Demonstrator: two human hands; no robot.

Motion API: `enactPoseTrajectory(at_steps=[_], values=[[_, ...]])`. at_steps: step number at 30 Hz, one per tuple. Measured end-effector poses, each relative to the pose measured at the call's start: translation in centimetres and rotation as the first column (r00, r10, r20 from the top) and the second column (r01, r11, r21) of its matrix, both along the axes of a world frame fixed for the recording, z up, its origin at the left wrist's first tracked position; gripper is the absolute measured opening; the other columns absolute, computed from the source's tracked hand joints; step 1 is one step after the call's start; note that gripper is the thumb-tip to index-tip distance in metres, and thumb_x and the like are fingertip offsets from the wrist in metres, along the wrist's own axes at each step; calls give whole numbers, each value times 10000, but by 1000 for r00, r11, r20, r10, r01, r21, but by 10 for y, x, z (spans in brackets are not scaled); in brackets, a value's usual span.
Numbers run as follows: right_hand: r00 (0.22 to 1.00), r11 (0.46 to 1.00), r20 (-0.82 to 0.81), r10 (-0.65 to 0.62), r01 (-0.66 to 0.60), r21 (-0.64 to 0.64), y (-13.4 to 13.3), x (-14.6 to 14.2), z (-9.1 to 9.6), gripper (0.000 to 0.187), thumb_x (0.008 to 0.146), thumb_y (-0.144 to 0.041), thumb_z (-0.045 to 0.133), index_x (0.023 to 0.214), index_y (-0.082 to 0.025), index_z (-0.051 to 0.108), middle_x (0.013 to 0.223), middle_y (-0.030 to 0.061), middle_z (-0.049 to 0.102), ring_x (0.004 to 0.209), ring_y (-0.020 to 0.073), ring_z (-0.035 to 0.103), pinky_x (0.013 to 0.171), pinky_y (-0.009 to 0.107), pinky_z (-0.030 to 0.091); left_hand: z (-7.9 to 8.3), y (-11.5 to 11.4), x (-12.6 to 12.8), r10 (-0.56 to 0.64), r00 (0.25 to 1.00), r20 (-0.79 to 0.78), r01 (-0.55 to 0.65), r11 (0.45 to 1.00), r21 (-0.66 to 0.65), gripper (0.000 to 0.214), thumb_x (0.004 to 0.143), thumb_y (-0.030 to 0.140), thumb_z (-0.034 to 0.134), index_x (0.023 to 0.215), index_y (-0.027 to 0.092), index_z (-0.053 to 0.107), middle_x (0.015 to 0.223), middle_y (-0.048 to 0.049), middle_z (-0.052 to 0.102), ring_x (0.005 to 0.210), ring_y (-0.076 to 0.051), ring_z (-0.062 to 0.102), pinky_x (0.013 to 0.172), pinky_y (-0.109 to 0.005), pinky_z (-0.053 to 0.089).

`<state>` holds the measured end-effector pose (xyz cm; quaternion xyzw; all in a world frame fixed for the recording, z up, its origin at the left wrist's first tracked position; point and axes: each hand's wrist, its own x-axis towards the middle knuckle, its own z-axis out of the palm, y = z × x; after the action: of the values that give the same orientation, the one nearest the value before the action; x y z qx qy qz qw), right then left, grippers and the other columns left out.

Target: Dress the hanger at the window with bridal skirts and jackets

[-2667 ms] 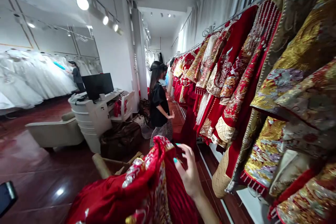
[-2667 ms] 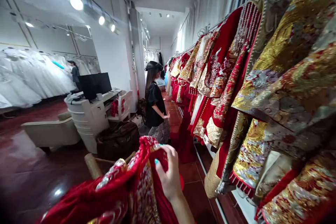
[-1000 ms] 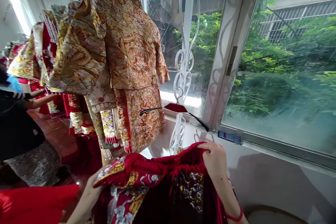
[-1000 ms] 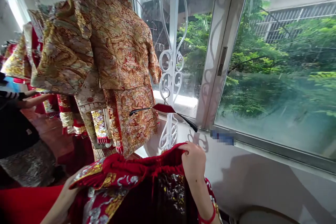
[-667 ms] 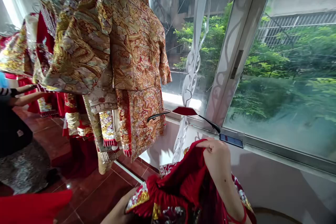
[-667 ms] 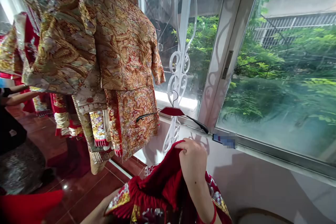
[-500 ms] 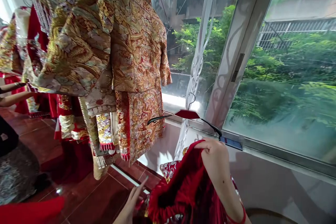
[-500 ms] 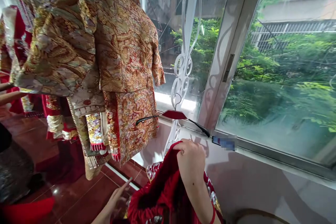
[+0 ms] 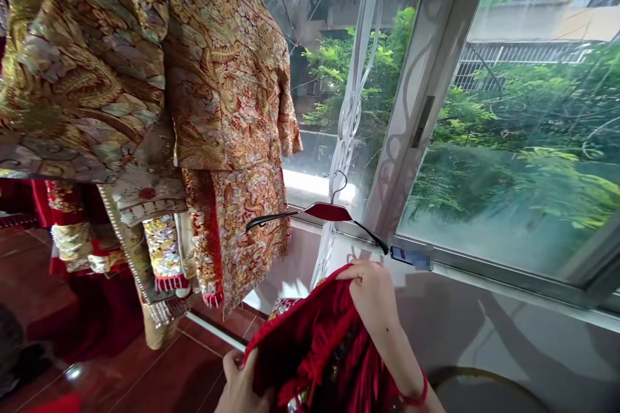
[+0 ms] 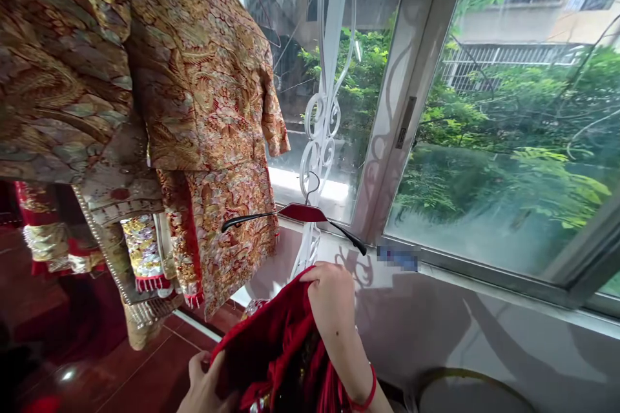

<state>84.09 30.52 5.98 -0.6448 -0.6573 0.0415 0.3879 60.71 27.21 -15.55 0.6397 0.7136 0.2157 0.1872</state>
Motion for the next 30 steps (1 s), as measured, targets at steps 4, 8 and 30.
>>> enactPoseTrajectory(at_steps=[4,8,30], values=[[999,998,-17,51,-51,-27,3,25,-14,616,566,83,357,737,-308,801,710,-8,743,675,169,662,656,247,457,34,30,-27,-49,992,-115,45,998,-39,570,792,89,353,1297,265,549,1399,-97,498,1012,-236,699,872,-333,531],[997,996,-3,78,-78,-36,11,45,-12,616,579,74,354,758,-308,802,750,-6,753,707,174,664,695,258,466,78,66,-50,-162,975,-151,182,975,128,498,774,64,302,1037,208,700,1311,-74,627,1167,-227,623,1043,-341,448],[838,933,-465,286,-354,-65,62,37,-36,604,596,-4,337,922,-244,786,945,31,774,884,210,715,848,322,532,187,157,-71,28,983,182,-3,991,-136,588,521,102,478,1042,163,744,885,-61,750,801,-216,695,629,-242,580]])
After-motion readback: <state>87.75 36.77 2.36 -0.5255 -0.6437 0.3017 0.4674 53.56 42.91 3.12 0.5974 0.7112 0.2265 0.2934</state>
